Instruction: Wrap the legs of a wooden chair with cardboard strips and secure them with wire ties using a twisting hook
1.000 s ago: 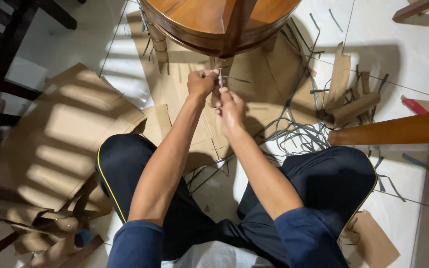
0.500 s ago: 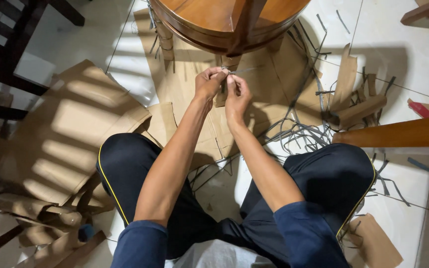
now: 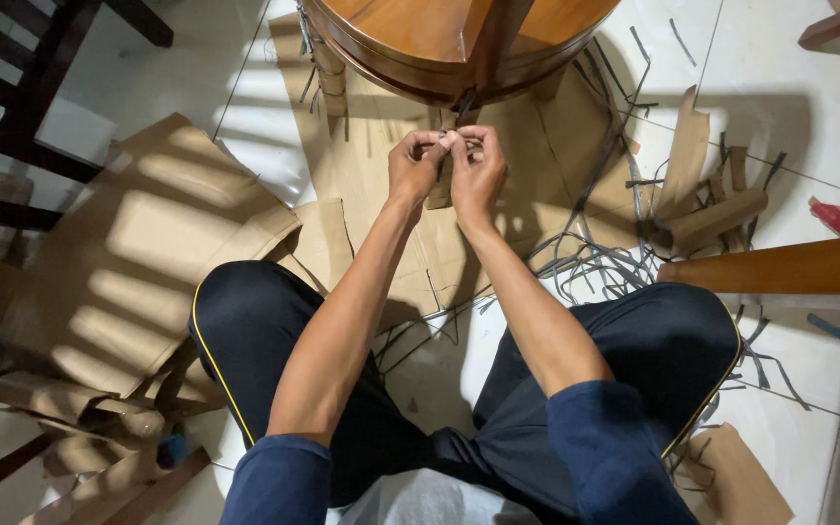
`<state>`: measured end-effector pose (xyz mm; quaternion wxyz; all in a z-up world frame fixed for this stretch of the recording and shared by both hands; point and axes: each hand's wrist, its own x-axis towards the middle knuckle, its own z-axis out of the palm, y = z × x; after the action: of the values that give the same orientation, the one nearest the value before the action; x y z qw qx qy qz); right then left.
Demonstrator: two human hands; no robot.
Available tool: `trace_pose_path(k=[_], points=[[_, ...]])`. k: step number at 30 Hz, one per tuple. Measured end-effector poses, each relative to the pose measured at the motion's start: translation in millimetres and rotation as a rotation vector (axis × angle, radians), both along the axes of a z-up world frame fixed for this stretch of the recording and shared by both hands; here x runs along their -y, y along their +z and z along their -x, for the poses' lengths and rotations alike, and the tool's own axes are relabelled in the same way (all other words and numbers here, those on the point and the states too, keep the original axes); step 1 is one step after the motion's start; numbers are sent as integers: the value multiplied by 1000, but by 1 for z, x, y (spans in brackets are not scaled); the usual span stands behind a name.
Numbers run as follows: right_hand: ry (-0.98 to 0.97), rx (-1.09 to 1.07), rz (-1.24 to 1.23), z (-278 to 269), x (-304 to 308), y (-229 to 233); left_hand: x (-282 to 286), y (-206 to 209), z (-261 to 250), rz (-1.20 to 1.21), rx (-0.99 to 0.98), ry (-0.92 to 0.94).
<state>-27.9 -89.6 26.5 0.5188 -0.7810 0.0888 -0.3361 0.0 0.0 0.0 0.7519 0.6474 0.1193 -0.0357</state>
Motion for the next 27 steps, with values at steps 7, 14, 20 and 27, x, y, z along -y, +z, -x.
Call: trace_pose_path(k=[7,14,20,27], points=[[144,109,214,7,5,20,5,2,7,61,-23,60],[252,148,400,4,18,-1,6,31,15,64,-60,132],[276,120,491,8,18,13,1,40,19,-4,-50,142],[325,86,393,5,22,17,-2,36,13,0,-43,147]])
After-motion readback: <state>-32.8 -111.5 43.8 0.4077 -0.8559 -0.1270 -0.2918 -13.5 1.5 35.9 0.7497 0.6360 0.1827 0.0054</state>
